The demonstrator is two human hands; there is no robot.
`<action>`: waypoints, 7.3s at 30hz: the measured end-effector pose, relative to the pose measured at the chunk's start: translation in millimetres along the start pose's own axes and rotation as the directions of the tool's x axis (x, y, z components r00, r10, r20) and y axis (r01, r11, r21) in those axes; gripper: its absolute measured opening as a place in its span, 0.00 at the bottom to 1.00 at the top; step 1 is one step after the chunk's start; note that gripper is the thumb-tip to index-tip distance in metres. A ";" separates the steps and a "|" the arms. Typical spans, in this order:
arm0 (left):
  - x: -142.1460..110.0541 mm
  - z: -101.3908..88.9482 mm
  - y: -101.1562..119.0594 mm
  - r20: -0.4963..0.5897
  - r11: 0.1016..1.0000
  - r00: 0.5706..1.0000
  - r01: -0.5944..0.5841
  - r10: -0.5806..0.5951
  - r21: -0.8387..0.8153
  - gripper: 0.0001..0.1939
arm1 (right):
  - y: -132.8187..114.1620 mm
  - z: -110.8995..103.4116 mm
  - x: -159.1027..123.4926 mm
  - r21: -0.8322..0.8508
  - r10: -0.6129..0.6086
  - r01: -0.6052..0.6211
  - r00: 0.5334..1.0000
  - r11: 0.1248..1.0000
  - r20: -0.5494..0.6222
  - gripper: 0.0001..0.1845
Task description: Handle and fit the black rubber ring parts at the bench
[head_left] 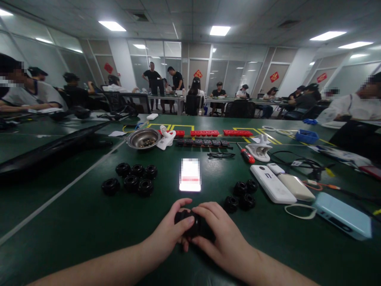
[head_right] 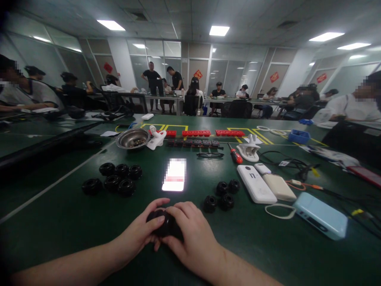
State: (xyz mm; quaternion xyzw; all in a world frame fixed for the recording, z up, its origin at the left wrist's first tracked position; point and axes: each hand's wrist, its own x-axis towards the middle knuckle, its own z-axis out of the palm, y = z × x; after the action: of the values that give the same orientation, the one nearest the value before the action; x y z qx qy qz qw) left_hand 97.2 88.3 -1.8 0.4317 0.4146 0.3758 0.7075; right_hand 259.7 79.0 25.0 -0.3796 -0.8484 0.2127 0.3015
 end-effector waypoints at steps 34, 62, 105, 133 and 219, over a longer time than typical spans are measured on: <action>-10.5 3.3 11.9 0.022 0.996 1.000 -0.019 0.021 -0.083 0.28 | 1.8 -1.7 0.2 -0.072 0.095 -0.093 0.995 0.993 0.020 0.17; -1.6 0.5 5.0 0.025 0.999 0.999 0.031 -0.030 -0.022 0.20 | 0.2 -0.8 0.3 0.009 0.024 -0.024 0.999 1.000 0.024 0.24; -3.3 3.9 6.9 -0.002 0.999 0.999 0.034 -0.034 0.036 0.21 | -0.9 0.6 -0.8 0.000 -0.063 0.063 0.998 0.998 0.010 0.25; -8.7 3.7 13.4 -0.014 0.999 1.000 -0.029 0.028 -0.044 0.24 | 1.7 -1.4 0.0 -0.053 0.063 -0.062 0.998 0.997 0.002 0.15; -2.1 3.2 6.4 -0.029 1.000 0.999 0.021 -0.021 -0.012 0.18 | -1.6 -0.4 -1.2 0.026 0.020 -0.021 0.999 0.999 0.036 0.22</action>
State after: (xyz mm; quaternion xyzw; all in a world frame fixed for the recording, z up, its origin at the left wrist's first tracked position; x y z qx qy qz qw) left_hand 98.2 87.7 5.6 0.4177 0.4271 0.3769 0.7078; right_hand 259.8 77.2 25.8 -0.3804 -0.8469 0.2337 0.2888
